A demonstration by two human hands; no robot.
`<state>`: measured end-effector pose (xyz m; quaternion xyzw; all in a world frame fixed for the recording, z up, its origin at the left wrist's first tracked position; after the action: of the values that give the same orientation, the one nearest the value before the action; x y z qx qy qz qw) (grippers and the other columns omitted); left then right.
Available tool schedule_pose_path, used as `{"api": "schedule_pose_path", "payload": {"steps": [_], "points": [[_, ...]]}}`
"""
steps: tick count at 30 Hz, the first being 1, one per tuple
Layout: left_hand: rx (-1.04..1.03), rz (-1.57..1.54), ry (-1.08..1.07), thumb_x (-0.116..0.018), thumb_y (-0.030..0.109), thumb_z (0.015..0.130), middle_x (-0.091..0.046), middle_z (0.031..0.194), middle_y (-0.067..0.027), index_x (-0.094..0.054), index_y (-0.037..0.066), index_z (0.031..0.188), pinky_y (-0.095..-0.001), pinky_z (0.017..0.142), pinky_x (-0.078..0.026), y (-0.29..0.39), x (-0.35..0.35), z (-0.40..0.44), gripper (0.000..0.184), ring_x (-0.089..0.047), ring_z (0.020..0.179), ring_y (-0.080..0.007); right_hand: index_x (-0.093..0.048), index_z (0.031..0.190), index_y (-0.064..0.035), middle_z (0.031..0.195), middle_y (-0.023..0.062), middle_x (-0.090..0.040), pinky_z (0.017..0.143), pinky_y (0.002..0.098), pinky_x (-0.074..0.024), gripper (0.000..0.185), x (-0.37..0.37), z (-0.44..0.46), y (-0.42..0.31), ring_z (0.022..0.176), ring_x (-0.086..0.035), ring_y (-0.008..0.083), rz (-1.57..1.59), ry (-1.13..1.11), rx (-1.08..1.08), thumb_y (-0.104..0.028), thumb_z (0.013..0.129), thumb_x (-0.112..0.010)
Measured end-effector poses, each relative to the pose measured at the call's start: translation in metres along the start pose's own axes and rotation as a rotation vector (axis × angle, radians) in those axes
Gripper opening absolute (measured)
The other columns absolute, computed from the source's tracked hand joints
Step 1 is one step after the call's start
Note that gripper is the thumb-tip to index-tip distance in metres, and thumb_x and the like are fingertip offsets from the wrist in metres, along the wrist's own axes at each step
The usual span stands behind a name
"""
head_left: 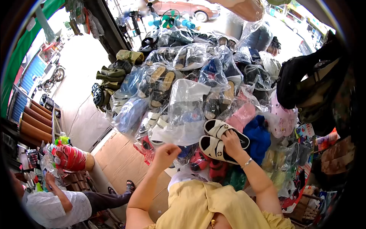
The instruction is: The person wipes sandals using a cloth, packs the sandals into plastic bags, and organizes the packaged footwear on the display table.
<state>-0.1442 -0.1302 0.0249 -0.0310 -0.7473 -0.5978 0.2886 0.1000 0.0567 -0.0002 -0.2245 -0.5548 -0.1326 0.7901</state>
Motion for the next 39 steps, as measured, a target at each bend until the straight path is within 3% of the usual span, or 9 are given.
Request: {"api": "schedule_pose_path", "payload": {"steps": [1, 3, 10, 15, 19, 21, 27, 35, 39], "points": [[0.0, 0.002, -0.007, -0.07, 0.016, 0.087, -0.063, 0.076, -0.0001, -0.069, 0.007, 0.105, -0.029, 0.059, -0.048, 0.021, 0.012, 0.003, 0.021, -0.057, 0.064, -0.0109, -0.063, 0.09, -0.004, 0.096, 0.0153, -0.06, 0.086, 0.0415, -0.0452, 0.018, -0.003, 0.001, 0.001, 0.097, -0.056, 0.0341, -0.013, -0.033, 0.025, -0.007, 0.072, -0.061], [-0.764, 0.574, 0.324, -0.07, 0.013, 0.082, -0.066, 0.09, -0.0016, -0.069, 0.011, 0.104, -0.0341, 0.07, -0.052, 0.086, 0.037, 0.009, 0.022, -0.062, 0.08, -0.0188, -0.064, 0.088, -0.0043, 0.097, 0.0159, -0.061, 0.085, 0.0416, -0.0464, 0.016, -0.002, 0.004, 0.001, 0.098, -0.056, 0.0338, -0.014, 0.001, 0.054, -0.006, 0.073, -0.061], [-0.855, 0.959, 0.104, -0.069, 0.014, 0.078, -0.067, 0.099, -0.0049, -0.066, 0.013, 0.101, -0.0385, 0.079, -0.053, -0.006, 0.021, 0.082, 0.023, -0.061, 0.103, -0.0275, -0.063, 0.093, -0.0028, 0.101, 0.0174, -0.061, 0.087, 0.0424, -0.0471, 0.025, 0.008, 0.0, 0.002, 0.102, -0.057, 0.0356, 0.014, 0.029, 0.053, -0.004, 0.068, -0.063], [-0.261, 0.367, 0.061, -0.061, 0.019, 0.088, -0.068, 0.093, -0.0145, -0.058, 0.008, 0.1, -0.0451, 0.074, -0.051, -0.019, -0.007, 0.097, 0.016, -0.065, 0.09, -0.0361, -0.064, 0.096, -0.0011, 0.101, 0.0192, -0.063, 0.086, 0.0433, -0.0478, 0.03, 0.036, -0.008, -0.002, 0.1, -0.058, 0.0365, 0.112, -0.012, -0.028, -0.005, 0.066, -0.063], [-0.16, 0.239, 0.07, -0.056, 0.021, 0.091, -0.067, 0.082, -0.017, -0.059, 0.008, 0.103, -0.0467, 0.071, -0.05, -0.013, -0.044, 0.095, 0.018, -0.066, 0.08, -0.0381, -0.063, 0.088, -0.0041, 0.088, 0.0122, -0.062, 0.077, 0.0397, -0.0495, 0.022, 0.054, -0.006, -0.036, 0.086, -0.061, 0.0294, 0.077, 0.147, 0.256, -0.015, 0.069, -0.063], [-0.354, 0.213, 0.177, -0.056, 0.015, 0.09, -0.064, 0.077, -0.0186, -0.059, 0.009, 0.105, -0.0432, 0.068, -0.049, -0.013, -0.058, 0.095, 0.016, -0.065, 0.075, -0.0364, -0.062, 0.083, -0.0066, 0.085, 0.009, -0.061, 0.074, 0.0378, -0.0495, 0.014, 0.046, -0.006, -0.059, 0.081, -0.061, 0.0251, 0.071, 0.101, 0.348, -0.017, 0.073, -0.06], [-0.128, 0.008, 0.18, -0.058, 0.011, 0.092, -0.057, 0.063, -0.0076, -0.053, 0.0, 0.087, -0.0316, 0.055, -0.044, -0.022, -0.052, 0.104, 0.012, -0.057, 0.059, -0.0152, -0.065, 0.087, -0.0087, 0.081, 0.0033, -0.062, 0.074, 0.034, -0.0535, 0.015, 0.042, -0.026, -0.094, 0.078, -0.064, 0.0205, 0.021, 0.108, 0.562, -0.015, 0.074, -0.06], [-0.036, -0.111, 0.176, -0.059, 0.02, 0.095, -0.064, 0.069, -0.0085, -0.069, 0.002, 0.103, -0.0301, 0.062, -0.048, -0.006, -0.051, 0.103, 0.022, -0.06, 0.063, -0.0146, -0.065, 0.082, -0.0104, 0.08, 0.0019, -0.06, 0.073, 0.0338, -0.0523, 0.013, 0.059, -0.02, -0.12, 0.078, -0.063, 0.0185, 0.135, 0.141, 0.676, -0.016, 0.072, -0.06], [-0.34, -0.033, 0.245, -0.064, 0.014, 0.093, -0.061, 0.068, -0.0056, -0.069, 0.005, 0.108, -0.0302, 0.061, -0.048, -0.005, -0.045, 0.092, 0.019, -0.057, 0.062, -0.0142, -0.062, 0.088, -0.0036, 0.087, 0.0113, -0.063, 0.075, 0.0392, -0.051, 0.018, 0.006, 0.004, -0.072, 0.082, -0.063, 0.0291, 0.176, -0.043, 0.378, -0.01, 0.071, -0.062]]}}
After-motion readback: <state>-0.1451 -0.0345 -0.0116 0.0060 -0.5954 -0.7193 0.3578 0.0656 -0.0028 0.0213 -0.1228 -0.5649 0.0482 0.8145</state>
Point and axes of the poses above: each hand's wrist, its own z-axis towards the middle knuckle, its own x-axis out of the back of the hand, y = z × x, the point moved 4 cm from there along z, towards the middle knuckle
